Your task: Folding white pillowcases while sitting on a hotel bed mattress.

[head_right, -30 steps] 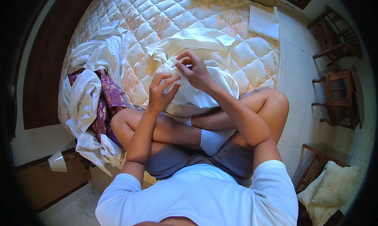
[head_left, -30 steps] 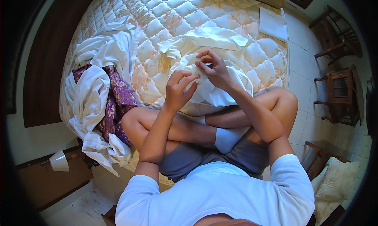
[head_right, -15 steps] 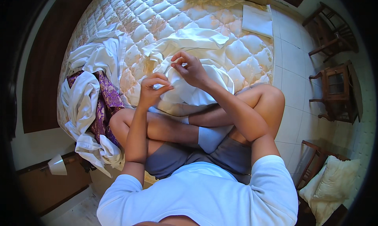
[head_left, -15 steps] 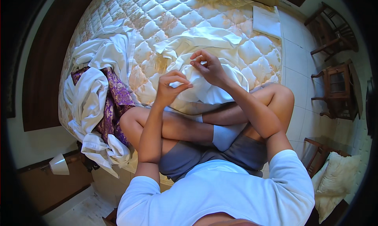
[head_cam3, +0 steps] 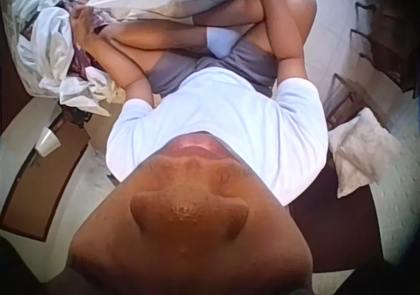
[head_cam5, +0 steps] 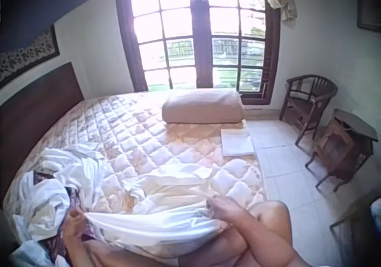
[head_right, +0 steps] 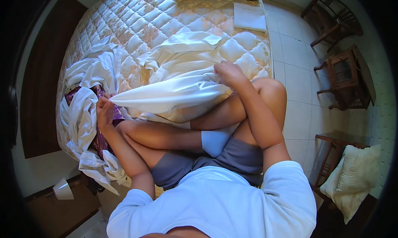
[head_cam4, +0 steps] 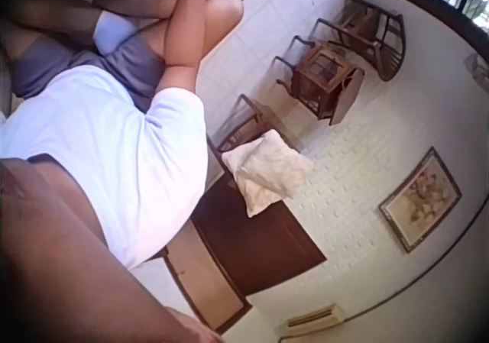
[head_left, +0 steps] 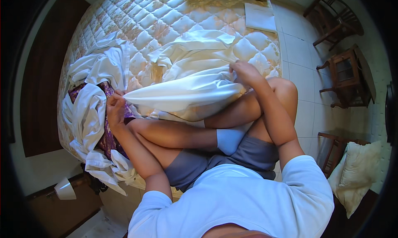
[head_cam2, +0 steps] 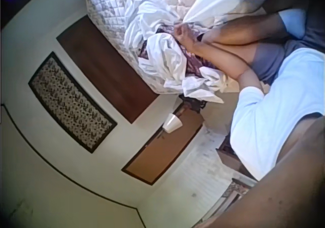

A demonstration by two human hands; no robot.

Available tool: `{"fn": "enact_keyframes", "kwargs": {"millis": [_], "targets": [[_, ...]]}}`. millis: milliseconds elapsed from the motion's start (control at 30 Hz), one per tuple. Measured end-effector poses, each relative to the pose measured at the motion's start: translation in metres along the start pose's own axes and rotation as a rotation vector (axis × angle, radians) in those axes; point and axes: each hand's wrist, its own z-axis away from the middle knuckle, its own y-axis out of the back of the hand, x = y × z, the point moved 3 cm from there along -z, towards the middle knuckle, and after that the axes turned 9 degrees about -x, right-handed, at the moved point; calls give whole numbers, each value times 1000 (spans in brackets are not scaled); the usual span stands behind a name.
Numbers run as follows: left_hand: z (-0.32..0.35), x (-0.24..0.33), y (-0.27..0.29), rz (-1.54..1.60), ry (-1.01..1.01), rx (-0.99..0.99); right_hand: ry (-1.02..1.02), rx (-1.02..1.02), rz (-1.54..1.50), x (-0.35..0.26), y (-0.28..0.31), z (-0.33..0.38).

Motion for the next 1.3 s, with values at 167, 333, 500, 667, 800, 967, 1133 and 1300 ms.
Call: {"fn": "enact_keyframes", "kwargs": {"millis": [167, 333, 500, 667, 800, 967, 1133, 1300], "targets": [[4, -9, 25, -497, 344, 243, -58, 75, 25, 8, -1, 10], [-7, -24, 11, -538, 478, 77, 213, 186, -45, -22, -11, -2], [-12, -27, 10, -553, 508, 66, 72, -53, 64, -33, -28, -14], [-13, -32, 18, -479, 477, 99, 45, -65, 101, -37, -32, -16], [-12, -33, 17, -458, 476, 99, 141, -53, -5, -36, -31, -19], [-3, -22, 8, -401, 400, 107, 19, -170, 59, -24, -32, -11], [10, -16, -2, -491, 396, 97, -151, -101, 107, -13, -26, 3], [22, -16, -9, -481, 384, 106, -94, 82, 211, -17, -40, 1]]}}
